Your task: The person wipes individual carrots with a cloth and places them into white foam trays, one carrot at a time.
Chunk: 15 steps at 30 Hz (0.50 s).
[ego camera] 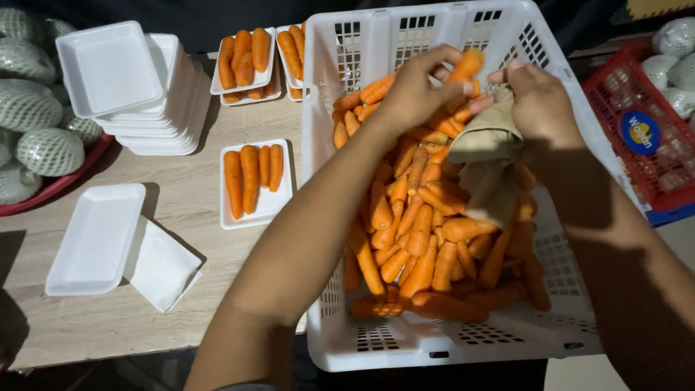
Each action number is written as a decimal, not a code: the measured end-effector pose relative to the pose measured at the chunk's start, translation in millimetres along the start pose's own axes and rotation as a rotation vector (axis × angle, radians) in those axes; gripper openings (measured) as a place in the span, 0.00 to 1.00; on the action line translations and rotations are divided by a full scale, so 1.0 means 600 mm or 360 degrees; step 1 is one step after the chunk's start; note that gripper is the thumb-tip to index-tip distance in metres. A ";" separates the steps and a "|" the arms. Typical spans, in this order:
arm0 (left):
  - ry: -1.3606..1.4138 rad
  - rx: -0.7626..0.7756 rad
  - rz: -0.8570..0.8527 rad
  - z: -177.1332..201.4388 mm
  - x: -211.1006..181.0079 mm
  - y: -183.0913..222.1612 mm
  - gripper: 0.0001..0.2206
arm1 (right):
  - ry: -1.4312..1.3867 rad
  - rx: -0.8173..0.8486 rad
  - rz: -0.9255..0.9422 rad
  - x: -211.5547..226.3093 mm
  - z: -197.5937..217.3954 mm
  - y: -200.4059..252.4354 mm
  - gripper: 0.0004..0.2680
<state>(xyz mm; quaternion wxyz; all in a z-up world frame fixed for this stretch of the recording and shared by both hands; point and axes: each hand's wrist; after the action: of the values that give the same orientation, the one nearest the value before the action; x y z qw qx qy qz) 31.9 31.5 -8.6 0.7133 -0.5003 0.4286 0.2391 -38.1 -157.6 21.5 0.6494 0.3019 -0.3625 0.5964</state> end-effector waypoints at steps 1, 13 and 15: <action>-0.0002 -0.0003 0.0003 -0.005 -0.009 0.005 0.08 | -0.0001 0.0005 0.0000 -0.020 -0.005 -0.011 0.14; -0.0750 0.0465 0.0059 -0.067 -0.021 0.020 0.16 | 0.0625 -0.0564 0.0531 -0.089 0.012 -0.050 0.11; -0.0536 0.0369 -0.0167 -0.068 0.005 0.017 0.15 | 0.0299 -0.0444 0.0362 -0.106 0.022 -0.065 0.09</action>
<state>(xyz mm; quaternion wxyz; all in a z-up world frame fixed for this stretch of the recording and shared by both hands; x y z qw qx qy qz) 10.1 -2.3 -21.7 0.8391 -0.3894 0.3014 0.2311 -2.5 -208.2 -22.6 0.6444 0.1091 -0.4111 0.6354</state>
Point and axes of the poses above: each hand's wrist, its own y-axis away from the middle knuckle, its own z-axis out of the back of the hand, x = y × z, and after that the axes turned 12 degrees about y, right-handed
